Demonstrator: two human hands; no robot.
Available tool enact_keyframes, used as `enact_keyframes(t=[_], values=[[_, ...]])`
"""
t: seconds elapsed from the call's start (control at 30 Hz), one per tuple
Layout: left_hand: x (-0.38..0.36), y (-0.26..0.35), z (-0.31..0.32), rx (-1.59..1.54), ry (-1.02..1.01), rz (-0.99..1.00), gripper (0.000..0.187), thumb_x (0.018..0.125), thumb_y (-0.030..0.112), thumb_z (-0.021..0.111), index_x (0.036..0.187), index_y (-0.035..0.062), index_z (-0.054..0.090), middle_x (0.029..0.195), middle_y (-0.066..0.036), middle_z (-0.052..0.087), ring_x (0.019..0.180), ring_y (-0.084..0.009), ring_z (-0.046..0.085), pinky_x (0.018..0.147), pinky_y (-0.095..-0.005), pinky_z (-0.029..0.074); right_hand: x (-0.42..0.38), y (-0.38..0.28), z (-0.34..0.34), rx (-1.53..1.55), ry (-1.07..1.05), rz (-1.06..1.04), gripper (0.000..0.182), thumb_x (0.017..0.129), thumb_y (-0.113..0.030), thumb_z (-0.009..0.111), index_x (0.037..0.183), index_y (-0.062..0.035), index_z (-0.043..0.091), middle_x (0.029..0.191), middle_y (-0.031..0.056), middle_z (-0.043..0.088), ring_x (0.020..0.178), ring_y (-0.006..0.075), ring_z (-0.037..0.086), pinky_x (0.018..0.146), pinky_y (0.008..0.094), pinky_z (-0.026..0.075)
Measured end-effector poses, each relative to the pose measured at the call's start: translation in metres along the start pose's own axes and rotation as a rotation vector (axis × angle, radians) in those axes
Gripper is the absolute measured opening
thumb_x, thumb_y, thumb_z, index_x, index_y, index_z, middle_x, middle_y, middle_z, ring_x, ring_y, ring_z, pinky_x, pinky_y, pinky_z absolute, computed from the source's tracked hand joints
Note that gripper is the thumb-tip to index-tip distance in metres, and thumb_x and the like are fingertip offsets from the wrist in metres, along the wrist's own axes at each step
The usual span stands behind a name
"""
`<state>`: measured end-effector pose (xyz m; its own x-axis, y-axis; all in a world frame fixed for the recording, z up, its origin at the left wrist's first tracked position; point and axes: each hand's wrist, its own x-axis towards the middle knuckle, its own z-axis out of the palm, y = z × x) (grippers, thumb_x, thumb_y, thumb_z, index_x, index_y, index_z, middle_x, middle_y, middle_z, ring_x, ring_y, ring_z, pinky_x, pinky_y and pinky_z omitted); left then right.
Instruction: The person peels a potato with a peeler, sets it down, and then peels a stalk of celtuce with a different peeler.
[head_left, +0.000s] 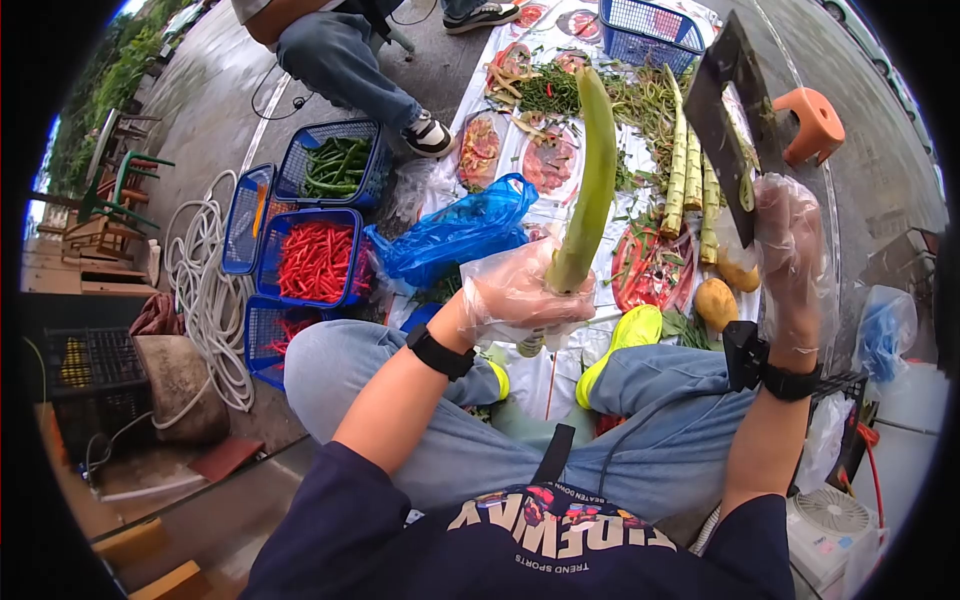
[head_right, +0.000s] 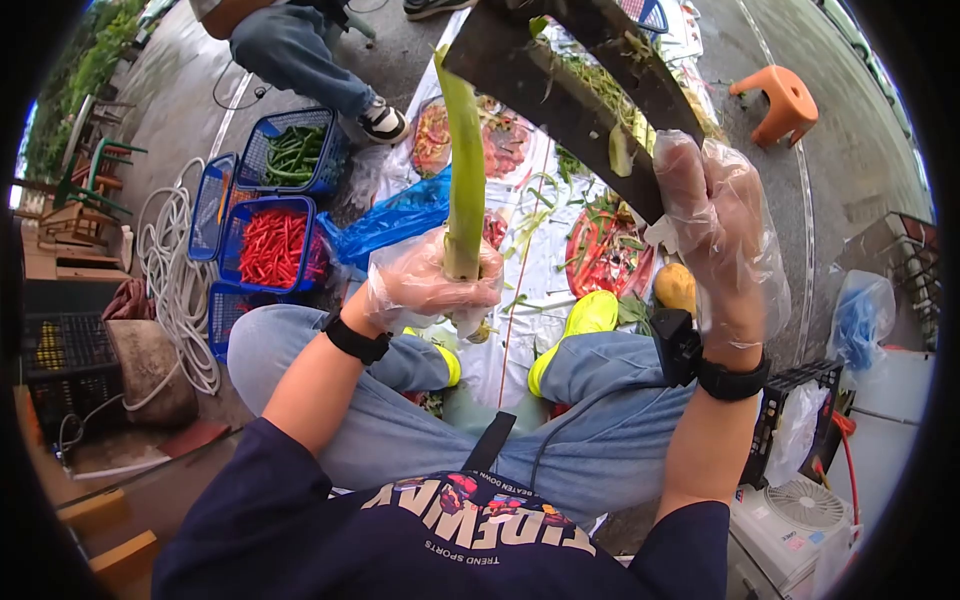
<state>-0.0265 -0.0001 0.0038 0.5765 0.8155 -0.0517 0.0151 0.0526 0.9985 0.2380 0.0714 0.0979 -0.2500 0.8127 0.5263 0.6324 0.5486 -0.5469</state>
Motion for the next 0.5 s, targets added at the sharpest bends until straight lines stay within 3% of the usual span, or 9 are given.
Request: enact_keyframes(t=[0.03, 0.1, 0.13, 0.23, 0.3, 0.43, 0.47, 0.5], values=[[-0.001, -0.002, 0.003, -0.057, 0.003, 0.027, 0.020, 0.082, 0.013, 0.074, 0.078, 0.0056, 0.056, 0.066, 0.001, 0.054, 0.060, -0.0080, 0.052, 0.055, -0.0287, 0.045, -0.001, 0.005, -0.003, -0.250, 0.038, -0.357, 0.037, 0.093, -0.037, 0.063, 0.081, -0.0017, 0.063, 0.062, 0.0079, 0.050, 0.060, 0.0273, 0.045, 0.055, 0.0383, 0.037], [0.000, 0.000, 0.003, -0.110, -0.055, -0.017, 0.020, 0.081, 0.012, 0.075, 0.078, 0.0051, 0.056, 0.066, 0.001, 0.055, 0.060, -0.0081, 0.052, 0.055, -0.0281, 0.044, -0.008, 0.003, -0.005, -0.308, -0.045, -0.437, 0.020, 0.086, -0.023, 0.072, 0.098, -0.0084, 0.065, 0.072, 0.0067, 0.051, 0.068, 0.0265, 0.050, 0.058, 0.0393, 0.040], [0.000, 0.002, 0.003, -0.163, -0.106, -0.056, 0.020, 0.081, 0.011, 0.075, 0.077, 0.0047, 0.056, 0.066, 0.000, 0.055, 0.059, -0.0082, 0.052, 0.055, -0.0275, 0.044, -0.012, 0.001, -0.007, -0.333, -0.086, -0.478, 0.027, 0.082, -0.016, 0.077, 0.106, -0.0118, 0.066, 0.077, 0.0061, 0.052, 0.072, 0.0261, 0.053, 0.060, 0.0398, 0.041], [-0.002, 0.005, 0.005, -0.202, -0.160, -0.135, 0.021, 0.079, 0.012, 0.075, 0.076, 0.0038, 0.057, 0.072, 0.001, 0.055, 0.065, -0.0089, 0.050, 0.059, -0.0276, 0.042, -0.013, 0.004, -0.006, -0.345, -0.163, -0.287, 0.050, 0.079, -0.016, 0.079, 0.125, -0.0222, 0.060, 0.086, 0.0069, 0.053, 0.074, 0.0270, 0.052, 0.063, 0.0399, 0.042], [-0.005, 0.008, 0.008, -0.161, -0.128, -0.169, 0.021, 0.078, 0.011, 0.076, 0.078, 0.0043, 0.056, 0.072, 0.001, 0.054, 0.064, -0.0089, 0.049, 0.059, -0.0276, 0.042, -0.014, 0.006, -0.009, -0.555, -0.097, -0.683, 0.053, 0.079, -0.021, 0.078, 0.128, -0.0243, 0.059, 0.088, 0.0065, 0.052, 0.077, 0.0257, 0.051, 0.065, 0.0384, 0.043], [-0.005, 0.007, 0.006, 0.021, -0.095, -0.175, 0.023, 0.075, 0.010, 0.077, 0.080, 0.0070, 0.054, 0.070, 0.001, 0.052, 0.064, -0.0086, 0.048, 0.058, -0.0273, 0.041, -0.011, 0.006, -0.010, -0.604, -0.149, -0.630, 0.057, 0.079, -0.022, 0.078, 0.133, -0.0260, 0.057, 0.091, 0.0054, 0.052, 0.081, 0.0245, 0.051, 0.064, 0.0375, 0.043], [-0.005, 0.006, 0.004, 0.021, -0.096, -0.177, 0.023, 0.075, 0.010, 0.077, 0.080, 0.0070, 0.054, 0.070, 0.001, 0.052, 0.064, -0.0086, 0.048, 0.058, -0.0273, 0.041, -0.006, -0.009, -0.014, -0.450, -0.243, -0.347, 0.033, 0.084, -0.034, 0.071, 0.104, -0.0116, 0.060, 0.078, 0.0128, 0.051, 0.075, 0.0303, 0.051, 0.063, 0.0409, 0.040], [-0.004, 0.005, 0.002, 0.080, -0.121, -0.163, 0.023, 0.075, 0.011, 0.076, 0.080, 0.0076, 0.054, 0.070, 0.002, 0.052, 0.064, -0.0083, 0.048, 0.058, -0.0270, 0.042, -0.005, -0.013, -0.015, -0.368, -0.293, -0.206, 0.037, 0.086, -0.040, 0.068, 0.090, -0.0044, 0.061, 0.072, 0.0165, 0.050, 0.071, 0.0332, 0.051, 0.063, 0.0426, 0.038]])
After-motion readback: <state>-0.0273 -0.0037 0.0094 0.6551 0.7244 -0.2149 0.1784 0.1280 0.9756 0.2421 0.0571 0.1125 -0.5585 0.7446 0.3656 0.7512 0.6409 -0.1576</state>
